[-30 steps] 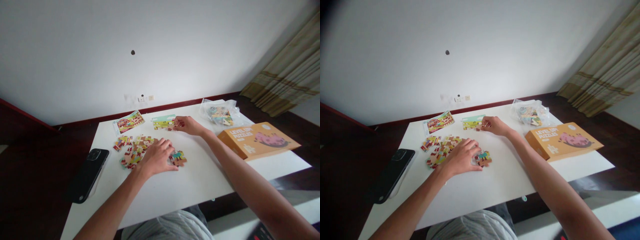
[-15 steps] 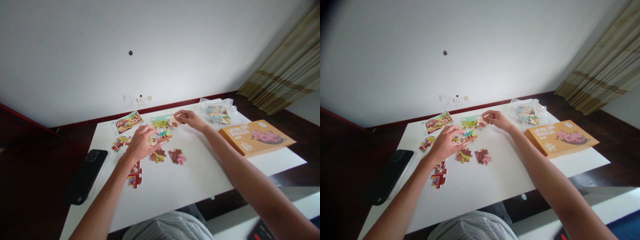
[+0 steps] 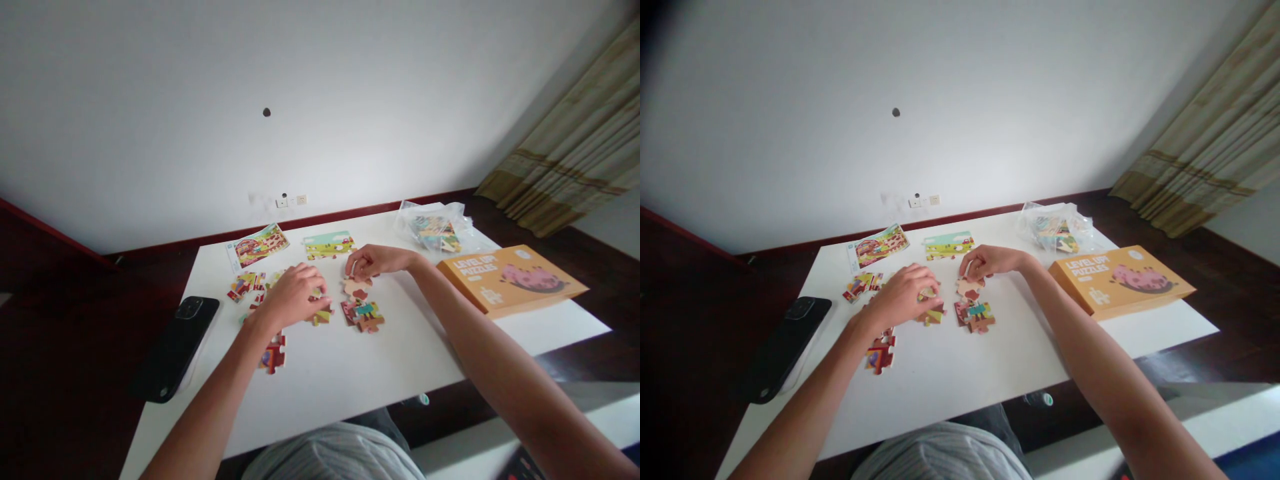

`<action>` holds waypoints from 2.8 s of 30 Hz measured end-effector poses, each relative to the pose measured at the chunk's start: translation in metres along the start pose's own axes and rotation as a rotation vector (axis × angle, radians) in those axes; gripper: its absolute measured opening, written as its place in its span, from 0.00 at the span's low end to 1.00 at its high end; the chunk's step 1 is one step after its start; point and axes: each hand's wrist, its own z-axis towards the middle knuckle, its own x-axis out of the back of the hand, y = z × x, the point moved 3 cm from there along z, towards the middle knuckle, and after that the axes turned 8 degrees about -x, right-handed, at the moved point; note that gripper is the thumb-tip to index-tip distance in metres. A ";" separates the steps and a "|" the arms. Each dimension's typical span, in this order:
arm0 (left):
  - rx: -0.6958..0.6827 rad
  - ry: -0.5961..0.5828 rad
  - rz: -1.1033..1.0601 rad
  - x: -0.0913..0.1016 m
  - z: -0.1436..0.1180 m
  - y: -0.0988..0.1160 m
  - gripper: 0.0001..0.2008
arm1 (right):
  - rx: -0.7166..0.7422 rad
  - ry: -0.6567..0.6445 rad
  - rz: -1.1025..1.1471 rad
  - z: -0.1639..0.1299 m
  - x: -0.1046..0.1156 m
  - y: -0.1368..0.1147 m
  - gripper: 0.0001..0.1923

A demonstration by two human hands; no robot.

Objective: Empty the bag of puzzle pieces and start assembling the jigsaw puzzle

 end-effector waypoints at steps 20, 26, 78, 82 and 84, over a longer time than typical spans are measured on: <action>0.126 0.014 0.032 0.002 -0.032 -0.043 0.11 | -0.164 -0.266 -0.140 0.004 -0.029 -0.007 0.23; 0.202 0.078 0.055 0.014 -0.039 -0.053 0.13 | 0.052 0.014 -0.308 0.022 -0.019 -0.041 0.18; 0.215 0.308 0.078 0.016 -0.057 -0.062 0.09 | -0.128 0.487 -0.867 0.072 -0.081 -0.093 0.24; 0.203 0.264 0.026 0.012 -0.055 -0.060 0.09 | -0.099 0.551 -0.899 0.082 -0.096 -0.089 0.27; 0.195 0.252 -0.012 0.011 -0.055 -0.059 0.10 | -0.054 0.541 -0.877 0.084 -0.097 -0.087 0.23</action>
